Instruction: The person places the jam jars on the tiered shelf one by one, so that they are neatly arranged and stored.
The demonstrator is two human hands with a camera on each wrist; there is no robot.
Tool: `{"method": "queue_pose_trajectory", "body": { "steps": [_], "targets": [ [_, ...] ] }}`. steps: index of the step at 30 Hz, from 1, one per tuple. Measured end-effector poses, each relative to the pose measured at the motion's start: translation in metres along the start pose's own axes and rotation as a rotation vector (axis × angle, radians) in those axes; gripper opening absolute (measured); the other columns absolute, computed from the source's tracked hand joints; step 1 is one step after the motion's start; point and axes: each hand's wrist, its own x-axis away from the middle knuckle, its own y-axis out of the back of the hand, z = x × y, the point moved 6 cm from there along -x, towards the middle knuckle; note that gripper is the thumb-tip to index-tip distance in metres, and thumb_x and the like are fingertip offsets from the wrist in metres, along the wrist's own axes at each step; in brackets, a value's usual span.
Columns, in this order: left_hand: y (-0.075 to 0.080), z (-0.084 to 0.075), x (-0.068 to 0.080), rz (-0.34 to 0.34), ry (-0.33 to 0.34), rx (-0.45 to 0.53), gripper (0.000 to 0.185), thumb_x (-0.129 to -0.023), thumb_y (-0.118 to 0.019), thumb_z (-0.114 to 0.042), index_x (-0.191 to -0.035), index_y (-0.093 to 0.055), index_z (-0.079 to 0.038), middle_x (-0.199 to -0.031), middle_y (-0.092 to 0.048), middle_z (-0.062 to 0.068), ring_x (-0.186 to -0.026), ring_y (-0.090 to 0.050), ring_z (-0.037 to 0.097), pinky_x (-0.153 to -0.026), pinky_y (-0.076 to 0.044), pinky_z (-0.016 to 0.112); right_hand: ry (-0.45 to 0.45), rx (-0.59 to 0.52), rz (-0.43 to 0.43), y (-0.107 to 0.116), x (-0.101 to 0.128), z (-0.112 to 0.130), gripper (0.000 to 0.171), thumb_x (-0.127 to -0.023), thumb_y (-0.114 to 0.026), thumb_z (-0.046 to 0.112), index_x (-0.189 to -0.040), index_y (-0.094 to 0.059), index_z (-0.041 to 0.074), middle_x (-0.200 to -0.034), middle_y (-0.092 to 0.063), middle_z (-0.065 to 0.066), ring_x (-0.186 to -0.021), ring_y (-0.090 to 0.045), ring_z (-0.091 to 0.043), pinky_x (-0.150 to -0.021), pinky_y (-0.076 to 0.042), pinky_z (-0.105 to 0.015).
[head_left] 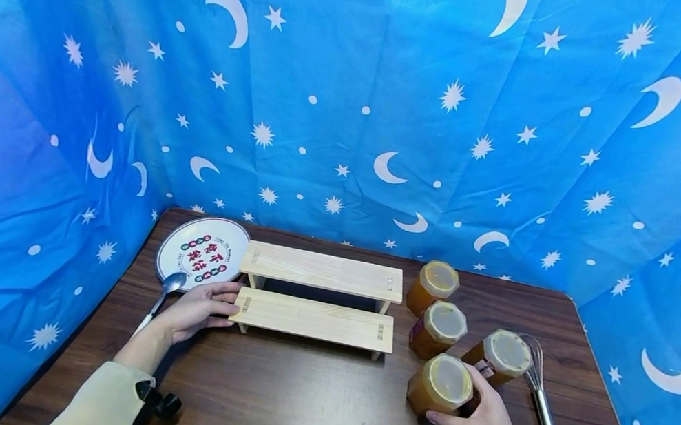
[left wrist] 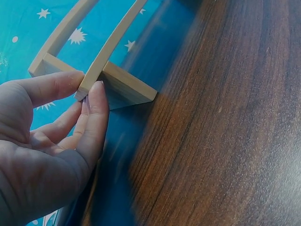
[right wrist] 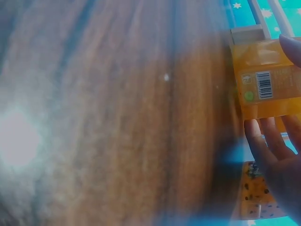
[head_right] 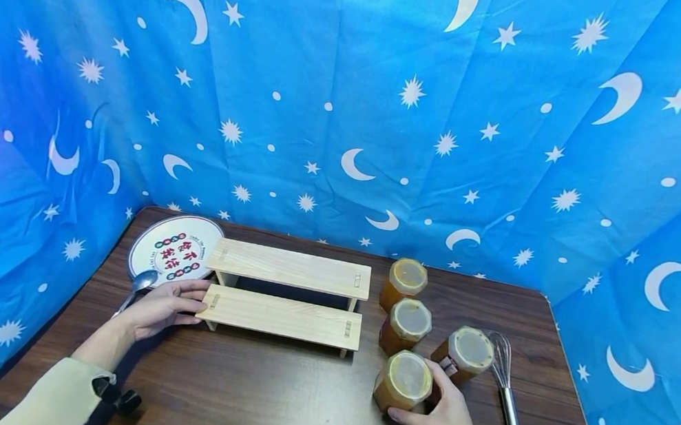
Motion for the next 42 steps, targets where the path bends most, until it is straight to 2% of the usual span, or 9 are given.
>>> {"method": "queue_pose_trajectory", "body": {
  "steps": [8,15,22,35,42],
  "targets": [
    [0.001,0.001,-0.001,0.001,-0.004,0.004,0.072,-0.096,-0.07,-0.005,-0.157,-0.033,0.005,-0.138,-0.054,0.021,-0.104,-0.068,0.023,-0.089,-0.06,0.037,-0.026,0.091,-0.048,0.009,0.003,0.013,0.086,-0.067,-0.101,0.024,-0.14,-0.057,0.013,-0.124,-0.066,-0.001,-0.105,-0.061,-0.005,-0.081,-0.055,-0.03],
    [0.001,0.001,-0.001,0.003,-0.01,0.003,0.073,-0.095,-0.07,-0.005,-0.157,-0.032,0.006,-0.138,-0.054,0.021,-0.104,-0.068,0.023,-0.089,-0.06,0.037,-0.046,0.037,-0.036,0.013,0.002,0.033,0.085,-0.069,-0.099,0.021,-0.141,-0.056,0.012,-0.127,-0.064,-0.004,-0.106,-0.061,-0.005,-0.08,-0.057,-0.029],
    [0.002,0.002,-0.002,-0.004,-0.015,0.007,0.072,-0.095,-0.07,-0.004,-0.156,-0.034,0.006,-0.138,-0.056,0.021,-0.103,-0.069,0.023,-0.088,-0.06,0.037,-0.037,0.033,-0.019,0.015,-0.004,0.063,0.083,-0.071,-0.099,0.024,-0.141,-0.055,0.013,-0.126,-0.065,-0.004,-0.106,-0.064,-0.008,-0.081,-0.058,-0.03],
    [0.003,0.003,-0.003,0.004,-0.026,-0.005,0.072,-0.095,-0.07,-0.004,-0.156,-0.034,0.006,-0.141,-0.053,0.023,-0.104,-0.068,0.024,-0.088,-0.06,0.037,0.094,0.013,-0.011,0.004,-0.035,0.114,0.083,-0.072,-0.098,0.028,-0.143,-0.056,0.021,-0.123,-0.066,0.004,-0.107,-0.065,-0.013,-0.082,-0.06,-0.032],
    [0.003,0.003,-0.004,-0.005,-0.024,-0.008,0.071,-0.095,-0.071,-0.003,-0.156,-0.035,0.006,-0.14,-0.053,0.023,-0.103,-0.068,0.024,-0.088,-0.06,0.038,0.165,-0.007,-0.023,-0.008,-0.059,0.129,0.085,-0.07,-0.099,0.027,-0.143,-0.056,0.025,-0.127,-0.064,0.008,-0.115,-0.061,-0.014,-0.089,-0.057,-0.041]
  ]
}}
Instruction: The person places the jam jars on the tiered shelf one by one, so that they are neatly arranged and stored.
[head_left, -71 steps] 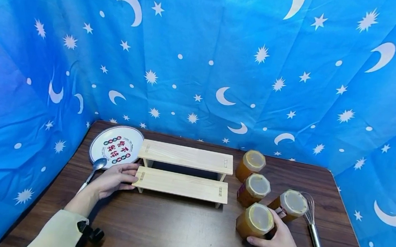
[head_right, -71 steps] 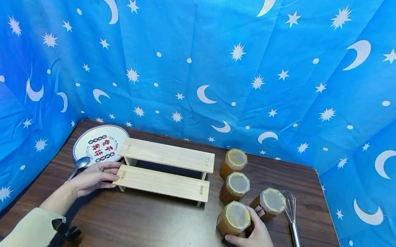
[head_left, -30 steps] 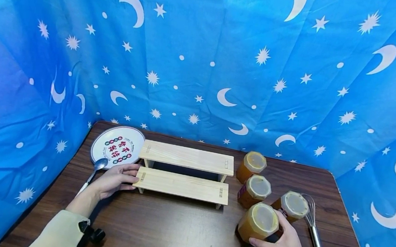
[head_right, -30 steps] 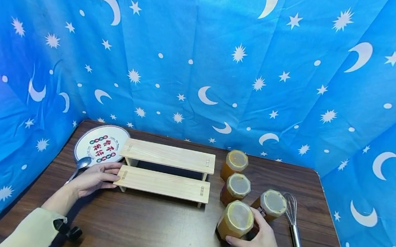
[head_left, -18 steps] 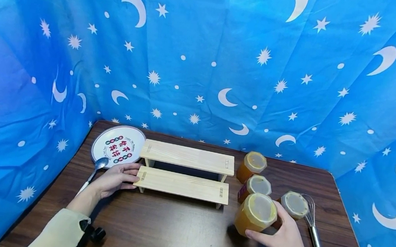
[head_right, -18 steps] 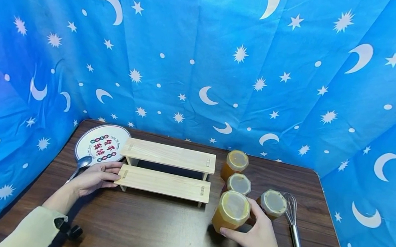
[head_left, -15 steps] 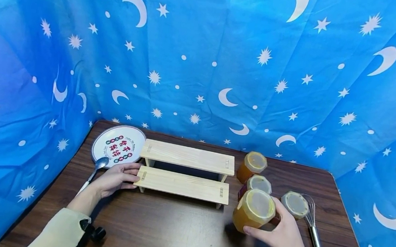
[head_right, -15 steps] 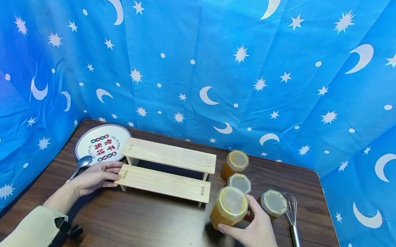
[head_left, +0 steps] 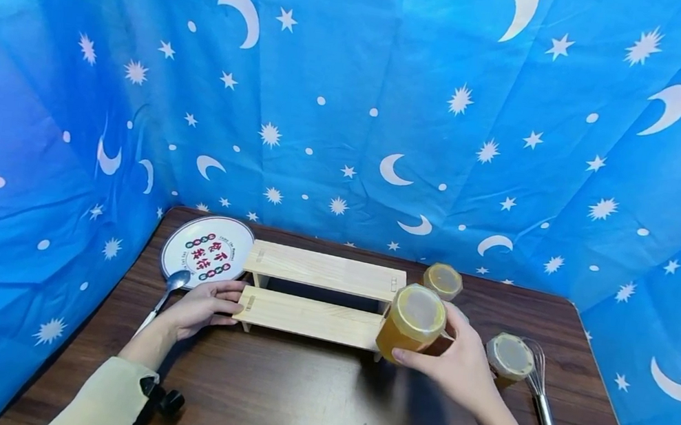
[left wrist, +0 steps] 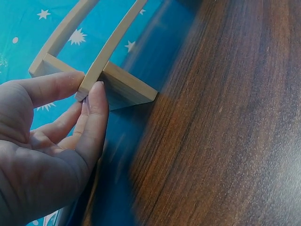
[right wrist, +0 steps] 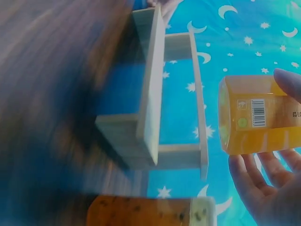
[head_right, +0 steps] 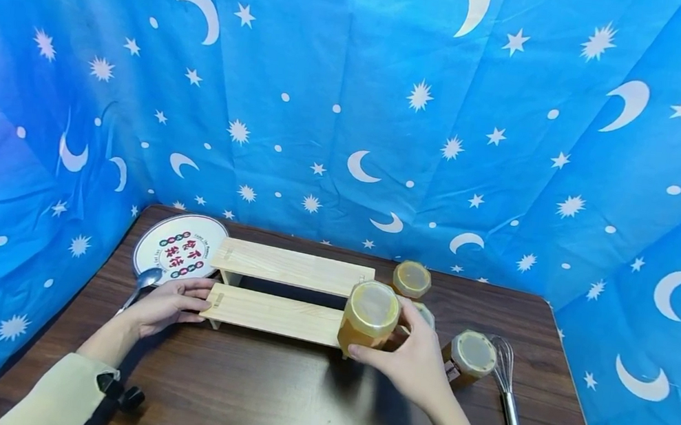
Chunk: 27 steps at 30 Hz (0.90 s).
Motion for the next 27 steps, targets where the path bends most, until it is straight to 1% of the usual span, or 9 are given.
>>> {"method": "queue_pose_trajectory", "body": {
  "steps": [4,6,8,13,15,18,22,27],
  "targets": [
    [-0.001,-0.001,0.0,0.003,0.002,0.001,0.071,-0.095,-0.07,-0.003,-0.155,-0.035,0.006,-0.138,-0.055,0.022,-0.103,-0.068,0.024,-0.088,-0.06,0.038,0.026,-0.054,0.013,-0.01,-0.015,0.006,0.082,-0.071,-0.099,0.026,-0.142,-0.057,0.025,-0.125,-0.066,0.008,-0.113,-0.063,-0.016,-0.087,-0.059,-0.04],
    [-0.002,-0.002,0.0,0.007,0.002,-0.001,0.071,-0.095,-0.07,-0.003,-0.155,-0.035,0.007,-0.138,-0.055,0.022,-0.103,-0.068,0.024,-0.088,-0.06,0.037,0.036,-0.081,0.019,-0.016,-0.021,0.009,0.081,-0.071,-0.098,0.026,-0.141,-0.057,0.024,-0.124,-0.067,0.006,-0.111,-0.065,-0.017,-0.084,-0.06,-0.039],
    [-0.002,-0.001,0.0,0.0,0.008,0.005,0.07,-0.094,-0.07,-0.002,-0.155,-0.036,0.006,-0.137,-0.055,0.021,-0.102,-0.068,0.024,-0.087,-0.06,0.037,0.038,-0.097,0.025,-0.022,-0.028,0.011,0.08,-0.072,-0.098,0.026,-0.141,-0.057,0.022,-0.125,-0.067,0.004,-0.11,-0.066,-0.018,-0.085,-0.06,-0.039],
    [-0.001,-0.001,0.0,-0.006,0.011,0.006,0.069,-0.094,-0.07,-0.001,-0.154,-0.037,0.006,-0.135,-0.056,0.021,-0.102,-0.068,0.024,-0.087,-0.06,0.037,0.028,-0.167,0.054,-0.04,-0.045,0.019,0.08,-0.073,-0.098,0.026,-0.141,-0.057,0.023,-0.126,-0.066,0.004,-0.113,-0.063,-0.019,-0.091,-0.058,-0.045],
    [0.0,-0.001,0.0,-0.001,0.005,0.001,0.07,-0.095,-0.069,-0.001,-0.155,-0.035,0.007,-0.136,-0.056,0.022,-0.102,-0.068,0.024,-0.087,-0.06,0.037,0.023,-0.184,0.059,-0.046,-0.051,0.024,0.08,-0.072,-0.098,0.026,-0.141,-0.057,0.025,-0.125,-0.065,0.004,-0.112,-0.062,-0.019,-0.09,-0.058,-0.046],
    [0.0,-0.001,0.0,0.001,0.003,0.002,0.07,-0.094,-0.07,-0.002,-0.155,-0.035,0.007,-0.137,-0.055,0.022,-0.102,-0.068,0.024,-0.087,-0.06,0.037,0.017,-0.177,0.058,-0.055,-0.059,0.03,0.082,-0.07,-0.099,0.028,-0.141,-0.057,0.027,-0.124,-0.065,0.005,-0.112,-0.06,-0.019,-0.089,-0.058,-0.045],
    [-0.001,0.0,-0.001,0.003,0.003,0.004,0.071,-0.095,-0.07,-0.002,-0.156,-0.034,0.007,-0.139,-0.054,0.023,-0.104,-0.068,0.024,-0.088,-0.06,0.037,0.004,-0.151,0.059,-0.067,-0.07,0.036,0.083,-0.071,-0.099,0.031,-0.142,-0.056,0.026,-0.123,-0.064,0.006,-0.112,-0.06,-0.018,-0.088,-0.059,-0.044],
    [-0.001,-0.001,0.0,0.0,0.008,0.01,0.072,-0.095,-0.07,-0.003,-0.156,-0.034,0.007,-0.138,-0.054,0.022,-0.104,-0.068,0.024,-0.088,-0.06,0.037,0.031,-0.152,0.058,-0.083,-0.085,0.043,0.079,-0.073,-0.097,0.032,-0.14,-0.057,0.024,-0.121,-0.065,0.007,-0.111,-0.06,-0.017,-0.087,-0.059,-0.043]
  ]
}}
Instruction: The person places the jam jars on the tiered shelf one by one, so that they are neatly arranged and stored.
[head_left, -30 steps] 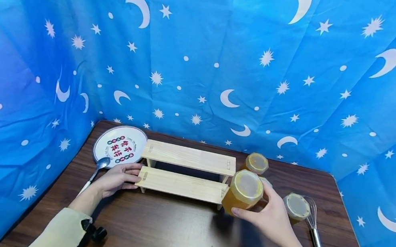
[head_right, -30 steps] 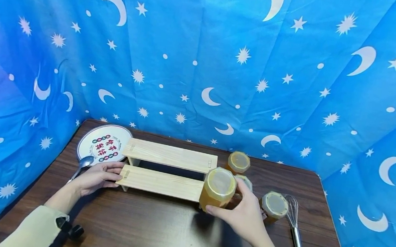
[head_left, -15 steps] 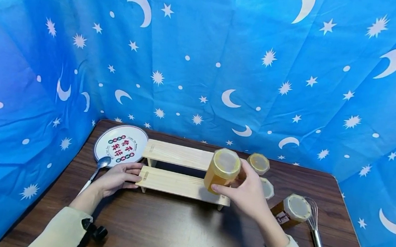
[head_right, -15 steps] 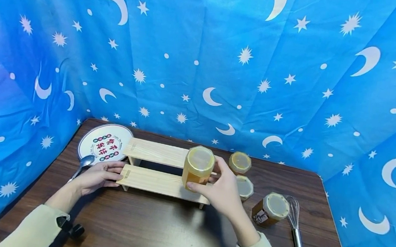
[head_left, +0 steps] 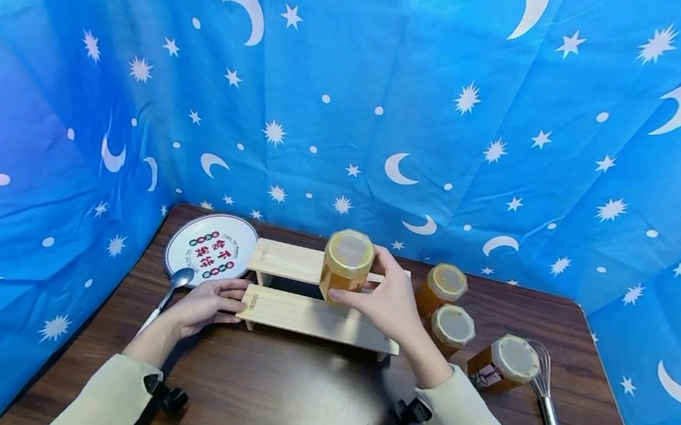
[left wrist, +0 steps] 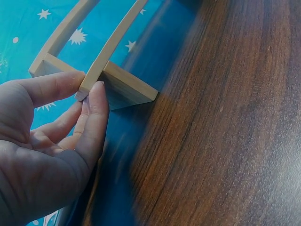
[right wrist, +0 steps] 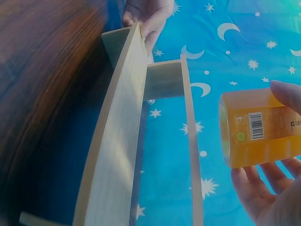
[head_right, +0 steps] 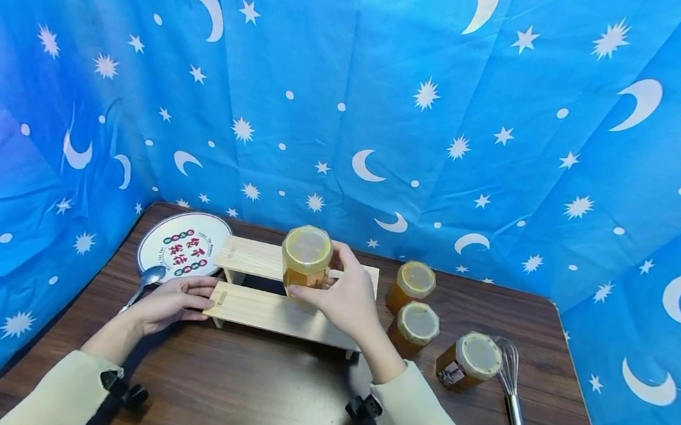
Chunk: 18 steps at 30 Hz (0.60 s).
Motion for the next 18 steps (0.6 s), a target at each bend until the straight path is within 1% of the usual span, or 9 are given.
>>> {"method": "queue_pose_trajectory", "body": {
  "steps": [4,9,13,18],
  "targets": [
    [-0.001,-0.002,0.002,0.016,-0.008,-0.004,0.072,-0.096,-0.069,-0.002,-0.156,-0.032,0.008,-0.14,-0.053,0.023,-0.104,-0.068,0.023,-0.089,-0.06,0.037,0.016,-0.017,0.001,-0.012,-0.011,0.003,0.078,-0.072,-0.098,0.031,-0.139,-0.058,0.023,-0.12,-0.065,0.007,-0.11,-0.059,-0.017,-0.085,-0.059,-0.042],
    [-0.001,-0.004,0.003,0.016,-0.012,-0.007,0.071,-0.096,-0.068,-0.002,-0.156,-0.032,0.008,-0.142,-0.052,0.024,-0.103,-0.068,0.022,-0.088,-0.06,0.037,0.019,-0.027,0.003,-0.028,-0.025,0.007,0.078,-0.072,-0.098,0.03,-0.139,-0.058,0.022,-0.12,-0.065,0.006,-0.111,-0.059,-0.017,-0.085,-0.059,-0.043],
    [-0.001,-0.002,0.001,0.015,-0.006,-0.003,0.07,-0.096,-0.068,-0.002,-0.156,-0.033,0.008,-0.141,-0.052,0.023,-0.103,-0.068,0.022,-0.088,-0.06,0.037,0.031,-0.032,0.007,-0.041,-0.036,0.01,0.078,-0.073,-0.097,0.029,-0.14,-0.057,0.02,-0.121,-0.065,0.005,-0.111,-0.06,-0.017,-0.087,-0.058,-0.044],
    [0.001,0.001,-0.001,0.005,0.002,-0.001,0.069,-0.096,-0.068,-0.002,-0.156,-0.035,0.007,-0.141,-0.053,0.022,-0.104,-0.068,0.023,-0.088,-0.06,0.037,0.05,-0.026,0.009,-0.054,-0.047,0.012,0.078,-0.074,-0.097,0.028,-0.14,-0.057,0.018,-0.122,-0.065,0.005,-0.109,-0.06,-0.017,-0.087,-0.057,-0.042]
  ]
}}
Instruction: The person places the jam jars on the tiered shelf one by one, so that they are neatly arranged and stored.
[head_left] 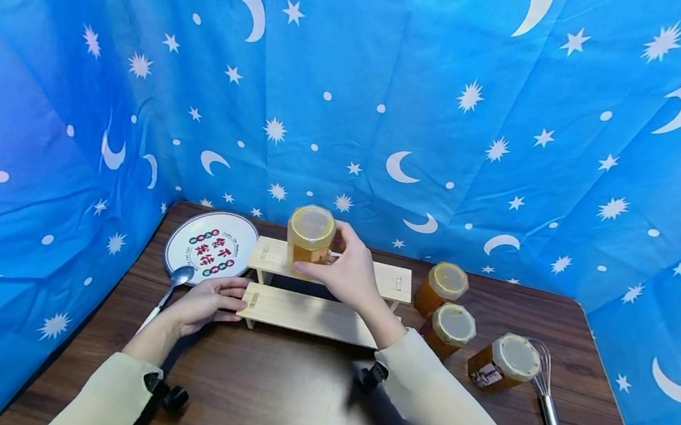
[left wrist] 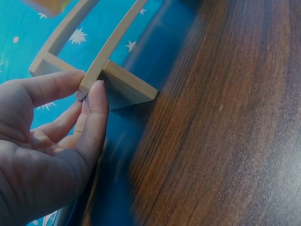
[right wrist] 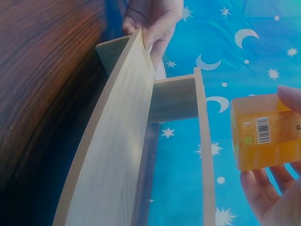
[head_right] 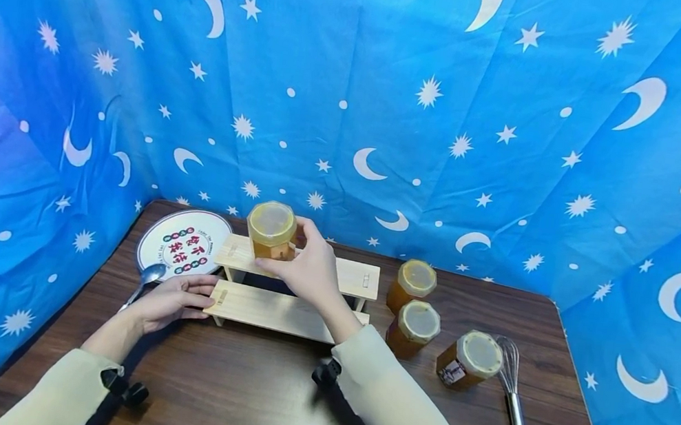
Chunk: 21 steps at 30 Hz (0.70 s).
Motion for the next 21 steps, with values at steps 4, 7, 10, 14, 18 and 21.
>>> {"method": "queue_pose_trajectory", "body": {
  "steps": [4,7,10,14,18,21],
  "targets": [
    [0.001,0.001,0.0,0.001,-0.004,-0.003,0.069,-0.096,-0.068,-0.002,-0.156,-0.035,0.007,-0.143,-0.052,0.023,-0.104,-0.068,0.023,-0.089,-0.06,0.037,-0.004,0.016,0.001,-0.009,-0.008,-0.001,0.078,-0.074,-0.097,0.029,-0.139,-0.056,0.018,-0.122,-0.065,0.005,-0.107,-0.06,-0.016,-0.086,-0.056,-0.039],
    [0.002,0.001,0.0,-0.005,-0.001,-0.002,0.069,-0.096,-0.068,-0.002,-0.156,-0.035,0.006,-0.144,-0.052,0.023,-0.104,-0.068,0.023,-0.088,-0.06,0.037,-0.013,0.018,0.011,-0.015,-0.013,-0.003,0.077,-0.075,-0.096,0.03,-0.14,-0.056,0.018,-0.122,-0.065,0.005,-0.106,-0.06,-0.016,-0.087,-0.055,-0.039],
    [0.001,0.001,0.0,-0.006,0.003,-0.001,0.068,-0.096,-0.068,-0.001,-0.155,-0.036,0.006,-0.144,-0.052,0.024,-0.104,-0.069,0.023,-0.088,-0.06,0.037,-0.021,0.019,0.018,-0.02,-0.016,-0.005,0.077,-0.076,-0.096,0.03,-0.14,-0.055,0.017,-0.123,-0.065,0.004,-0.108,-0.061,-0.016,-0.089,-0.055,-0.039],
    [0.0,0.001,0.0,0.0,0.004,-0.004,0.068,-0.096,-0.068,-0.002,-0.155,-0.036,0.006,-0.144,-0.052,0.024,-0.104,-0.069,0.023,-0.088,-0.06,0.037,-0.042,0.024,0.014,-0.023,-0.017,-0.009,0.078,-0.075,-0.096,0.029,-0.14,-0.056,0.016,-0.124,-0.066,0.003,-0.109,-0.061,-0.016,-0.091,-0.055,-0.039],
    [0.0,0.0,0.001,-0.004,0.007,-0.002,0.068,-0.095,-0.069,-0.001,-0.155,-0.037,0.006,-0.143,-0.052,0.023,-0.103,-0.069,0.023,-0.087,-0.061,0.037,-0.057,0.022,0.015,-0.023,-0.018,-0.012,0.078,-0.075,-0.096,0.028,-0.14,-0.056,0.016,-0.124,-0.065,0.004,-0.108,-0.061,-0.016,-0.09,-0.055,-0.039],
    [-0.001,0.0,0.0,-0.007,0.013,0.005,0.068,-0.095,-0.068,-0.001,-0.155,-0.037,0.005,-0.144,-0.052,0.023,-0.104,-0.069,0.023,-0.088,-0.06,0.037,-0.061,0.012,0.02,-0.024,-0.018,-0.013,0.077,-0.076,-0.096,0.028,-0.14,-0.055,0.017,-0.124,-0.064,0.004,-0.109,-0.06,-0.017,-0.091,-0.055,-0.04]
  ]
}}
